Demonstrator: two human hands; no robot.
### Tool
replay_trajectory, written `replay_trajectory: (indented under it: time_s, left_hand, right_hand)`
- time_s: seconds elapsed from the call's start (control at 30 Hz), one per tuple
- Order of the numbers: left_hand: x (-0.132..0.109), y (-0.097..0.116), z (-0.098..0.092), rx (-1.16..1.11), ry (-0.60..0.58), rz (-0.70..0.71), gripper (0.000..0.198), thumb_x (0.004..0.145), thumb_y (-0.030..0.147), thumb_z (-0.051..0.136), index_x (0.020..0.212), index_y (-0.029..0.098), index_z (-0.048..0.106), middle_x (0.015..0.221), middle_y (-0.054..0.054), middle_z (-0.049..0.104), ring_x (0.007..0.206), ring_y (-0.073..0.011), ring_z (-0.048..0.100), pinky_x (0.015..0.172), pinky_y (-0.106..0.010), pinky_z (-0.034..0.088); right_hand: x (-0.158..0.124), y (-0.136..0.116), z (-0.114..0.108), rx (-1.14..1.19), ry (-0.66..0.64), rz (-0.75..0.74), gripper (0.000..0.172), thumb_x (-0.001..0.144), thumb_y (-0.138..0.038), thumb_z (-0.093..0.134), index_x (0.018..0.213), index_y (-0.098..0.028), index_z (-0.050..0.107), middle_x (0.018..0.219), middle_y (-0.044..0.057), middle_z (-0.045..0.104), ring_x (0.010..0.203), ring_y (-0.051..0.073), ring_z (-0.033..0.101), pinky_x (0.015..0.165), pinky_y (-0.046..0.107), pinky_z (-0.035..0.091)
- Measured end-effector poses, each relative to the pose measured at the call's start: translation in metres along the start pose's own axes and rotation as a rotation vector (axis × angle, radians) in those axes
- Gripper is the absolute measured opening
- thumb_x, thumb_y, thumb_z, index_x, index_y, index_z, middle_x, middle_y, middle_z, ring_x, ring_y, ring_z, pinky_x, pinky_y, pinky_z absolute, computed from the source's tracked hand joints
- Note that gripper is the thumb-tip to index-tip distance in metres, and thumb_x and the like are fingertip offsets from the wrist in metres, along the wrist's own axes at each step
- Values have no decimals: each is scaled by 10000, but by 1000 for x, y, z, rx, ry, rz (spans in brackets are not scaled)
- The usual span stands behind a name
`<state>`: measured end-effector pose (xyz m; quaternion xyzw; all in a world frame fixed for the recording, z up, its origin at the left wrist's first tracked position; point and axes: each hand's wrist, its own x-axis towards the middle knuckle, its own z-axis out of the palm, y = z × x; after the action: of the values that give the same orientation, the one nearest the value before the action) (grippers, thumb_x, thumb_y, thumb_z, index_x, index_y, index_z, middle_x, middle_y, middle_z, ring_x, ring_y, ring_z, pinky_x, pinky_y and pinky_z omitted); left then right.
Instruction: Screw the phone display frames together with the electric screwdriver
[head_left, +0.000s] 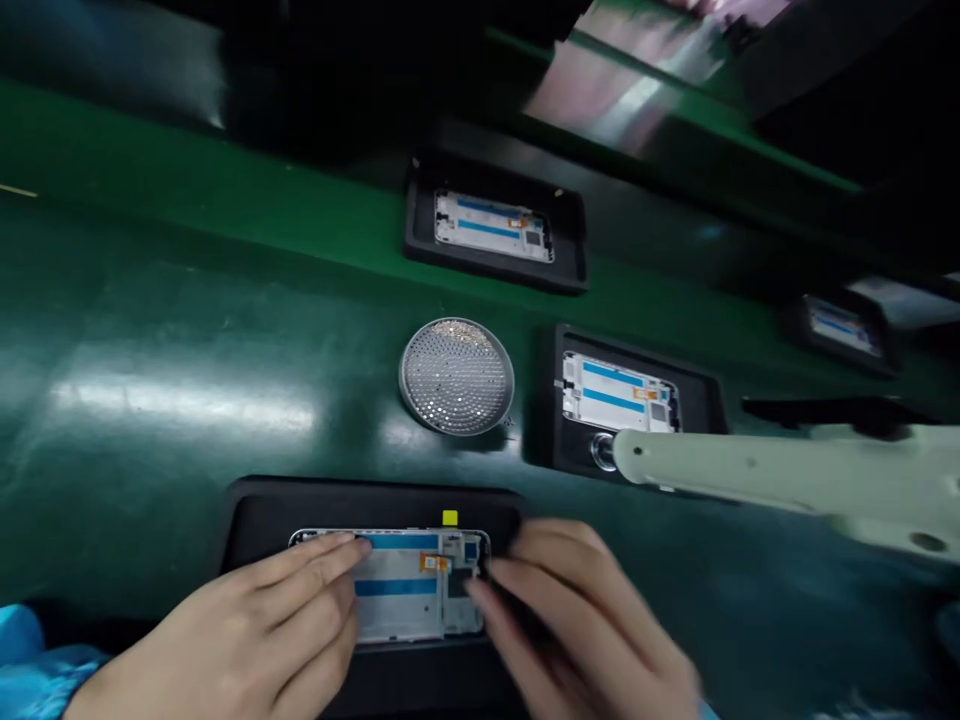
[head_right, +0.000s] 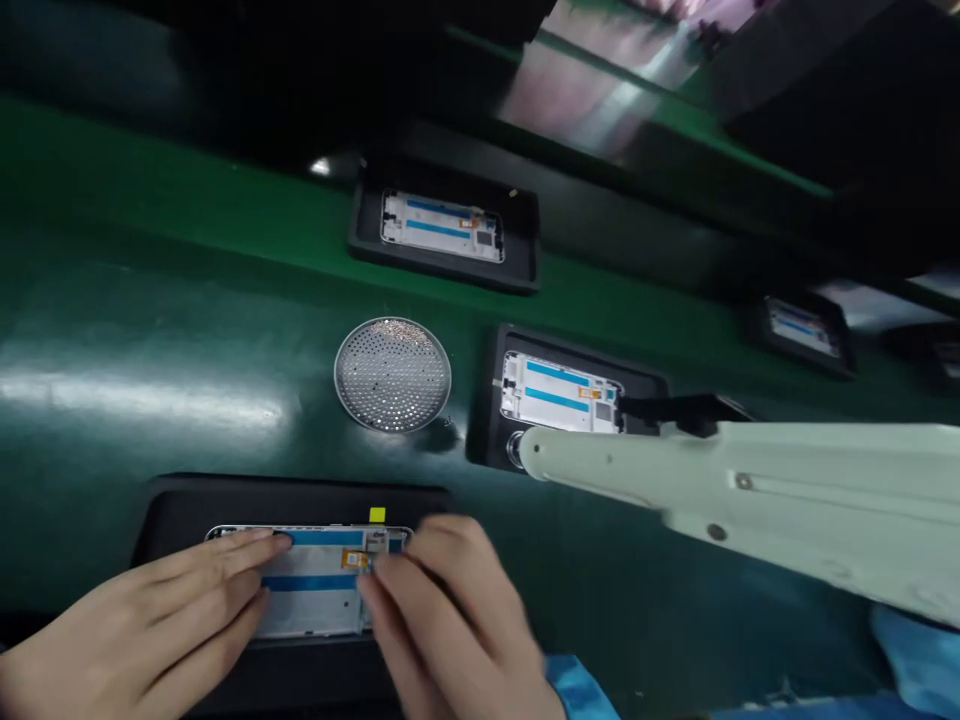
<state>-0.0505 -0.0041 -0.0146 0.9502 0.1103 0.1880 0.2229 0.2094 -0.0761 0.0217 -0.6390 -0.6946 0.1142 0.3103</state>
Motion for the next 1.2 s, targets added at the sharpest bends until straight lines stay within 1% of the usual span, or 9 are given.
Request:
replay_trajectory:
  time_s: [0.07, 0.1, 0.17, 0.23, 0.5, 0.6, 0.77, 1.0, 1.2]
  left_hand:
    - [2, 1, -1, 11, -4, 11, 274, 954, 88, 440, 1007, 102, 708, 1052, -98, 715, 1266, -300, 574, 1150, -436, 451]
    - [3, 1, -1, 14, 0, 9, 272, 955, 90, 441, 1011, 98, 707, 1059, -102, 717, 1256, -298, 582, 1151, -433, 452]
    - [4, 1, 0, 12, 11, 2, 270, 950, 82, 445, 1018, 95, 706, 1058, -105, 722, 1240, -293, 597, 1152, -425, 454]
    - [5, 1, 0, 8, 14, -4, 276, 942, 68, 445, 1021, 96, 708, 1047, -101, 727, 1233, -294, 604, 1154, -426, 453]
    - [2, 2, 0, -28, -10, -27, 276, 933, 58, 459, 1047, 102, 707, 1072, -97, 727, 1261, -287, 590, 1167, -433, 440]
    - [1, 2, -1, -53, -21, -37, 276, 935, 57, 456, 1042, 100, 707, 1073, -98, 724, 1270, -286, 581, 1167, -441, 438]
    - [1, 1, -3, -28, -38, -16, 294, 942, 50, 435, 1039, 98, 709, 1093, -96, 718, 1298, -302, 551, 1177, -454, 414]
    - [2, 2, -6, -23, -72, -23, 309, 944, 48, 425, 1058, 97, 708, 1115, -93, 715, 1322, -304, 529, 1184, -456, 404]
    - [1, 2, -8, -37, -94, -39, 345, 961, 57, 398, 1121, 115, 699, 1172, -84, 705, 1394, -277, 455, 1228, -423, 333]
  right_hand:
    - [6, -3, 9, -15, -208, -76, 219, 855, -120, 649, 1068, -172, 640, 958, 89, 661, 889, 207, 628, 754, 366, 612]
    - [10, -3, 13, -26, -266, -88, 188, 878, -129, 624, 1062, -155, 649, 966, 97, 663, 880, 199, 619, 763, 366, 610]
    - [15, -1, 18, -42, -335, -76, 176, 916, -135, 567, 1063, -153, 662, 959, 94, 665, 858, 189, 603, 737, 356, 601]
    - [18, 1, 21, -46, -358, -77, 182, 924, -113, 536, 1034, -152, 676, 929, 87, 662, 826, 182, 583, 700, 351, 588]
    - [21, -2, 23, -86, -345, -159, 237, 930, -61, 456, 962, -130, 680, 860, 83, 662, 778, 186, 561, 673, 364, 580]
    - [18, 0, 22, -43, -312, -112, 204, 912, -42, 482, 980, -125, 655, 908, 91, 655, 819, 183, 563, 717, 354, 582]
    - [13, 4, 17, -23, -179, 11, 140, 877, -34, 580, 978, -125, 612, 911, 86, 632, 842, 165, 565, 740, 324, 564]
    - [6, 9, 18, 0, -110, -9, 212, 850, -14, 612, 1025, -134, 613, 909, 82, 655, 855, 166, 600, 757, 323, 575]
    - [0, 10, 18, -2, -109, -34, 234, 852, -20, 600, 1039, -154, 640, 922, 92, 663, 861, 185, 617, 735, 354, 599]
